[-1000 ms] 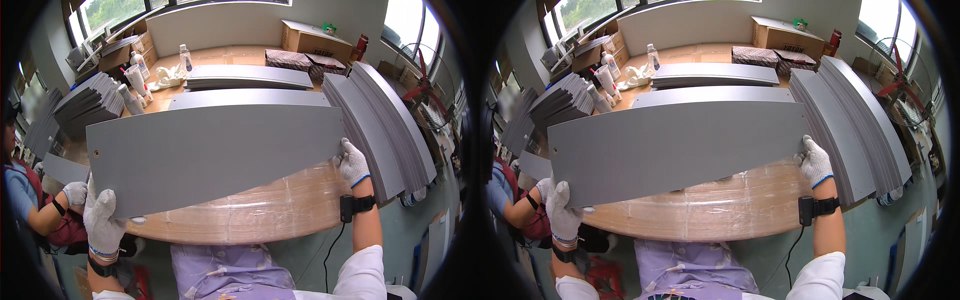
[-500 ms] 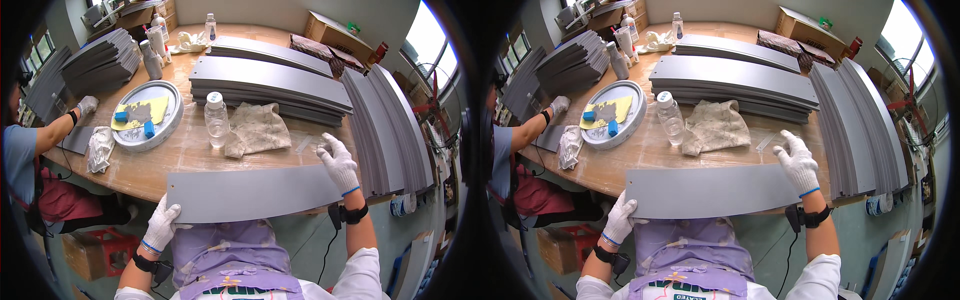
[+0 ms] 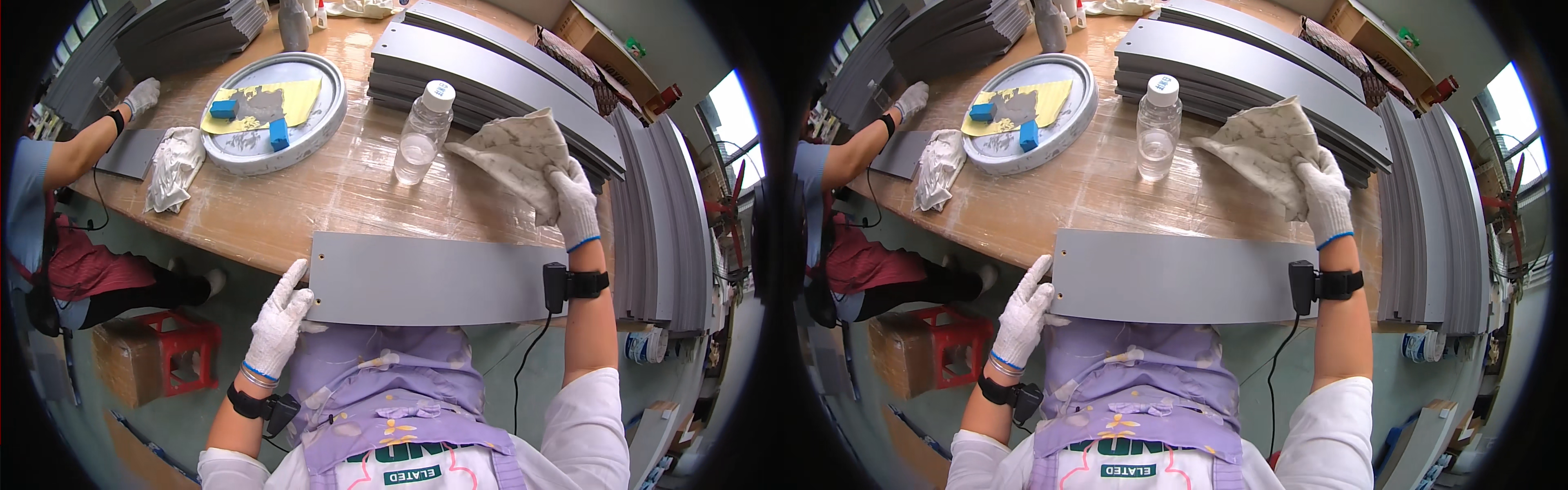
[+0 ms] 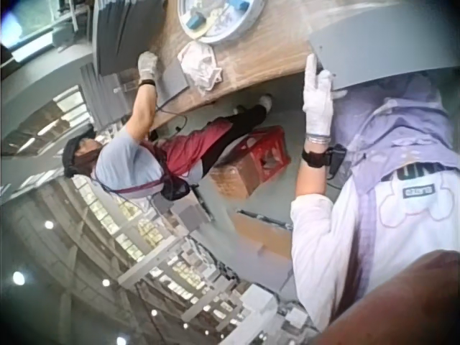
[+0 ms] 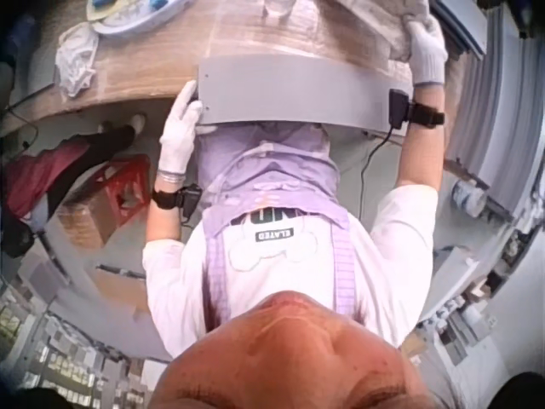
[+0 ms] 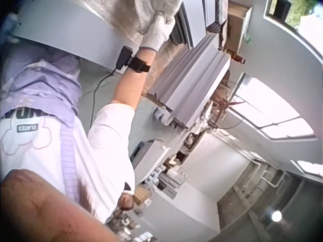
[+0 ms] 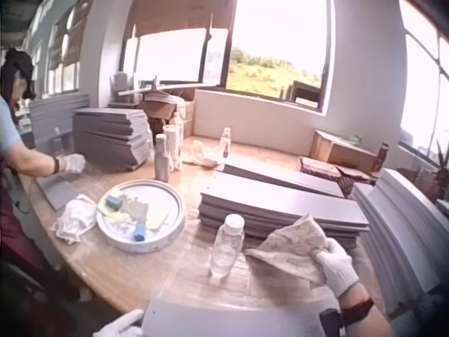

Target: The person cleans and sands gray metal panels at a workbench. They wipe the surface with a cloth, then use a blue sanding block to smooth the edges and surface. The person handles the panels one at a time, flipping them over to treat different sides.

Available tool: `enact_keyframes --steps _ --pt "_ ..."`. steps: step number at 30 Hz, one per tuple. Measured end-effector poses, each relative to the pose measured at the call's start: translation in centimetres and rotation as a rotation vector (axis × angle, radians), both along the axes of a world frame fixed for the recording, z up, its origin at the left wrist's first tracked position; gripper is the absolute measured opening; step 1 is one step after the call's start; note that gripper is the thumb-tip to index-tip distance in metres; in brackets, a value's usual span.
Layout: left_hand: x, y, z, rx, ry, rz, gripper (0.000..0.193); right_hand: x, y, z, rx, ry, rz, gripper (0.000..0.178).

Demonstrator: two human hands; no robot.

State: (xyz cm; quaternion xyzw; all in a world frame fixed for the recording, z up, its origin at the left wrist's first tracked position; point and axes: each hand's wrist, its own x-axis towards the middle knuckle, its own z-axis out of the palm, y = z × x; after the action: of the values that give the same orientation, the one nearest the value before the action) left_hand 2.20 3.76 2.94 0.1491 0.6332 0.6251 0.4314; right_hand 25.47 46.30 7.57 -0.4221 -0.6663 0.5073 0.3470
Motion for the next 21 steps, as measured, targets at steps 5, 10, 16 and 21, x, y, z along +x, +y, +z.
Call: enact_keyframes --steps 5,10,16,21 --pt "-0.2 -1.9 -1.2 0.055 -0.134 -0.025 0.055 13.3 -5.4 6.6 -0.442 0.225 0.333 0.044" --pt "0.4 -1.0 -1.2 0.127 -0.236 -0.023 0.053 14.5 -8.6 -1.6 0.299 -1.108 -0.028 0.075" --pt "0.4 -2.0 -2.8 0.302 -0.511 0.084 0.058 -8.1 -22.7 -3.5 0.731 -0.834 0.413 0.078" --pt "0.2 -2.7 -4.4 0.503 -0.7 0.203 0.073 -16.5 -30.6 0.6 0.392 -0.428 1.118 0.053"
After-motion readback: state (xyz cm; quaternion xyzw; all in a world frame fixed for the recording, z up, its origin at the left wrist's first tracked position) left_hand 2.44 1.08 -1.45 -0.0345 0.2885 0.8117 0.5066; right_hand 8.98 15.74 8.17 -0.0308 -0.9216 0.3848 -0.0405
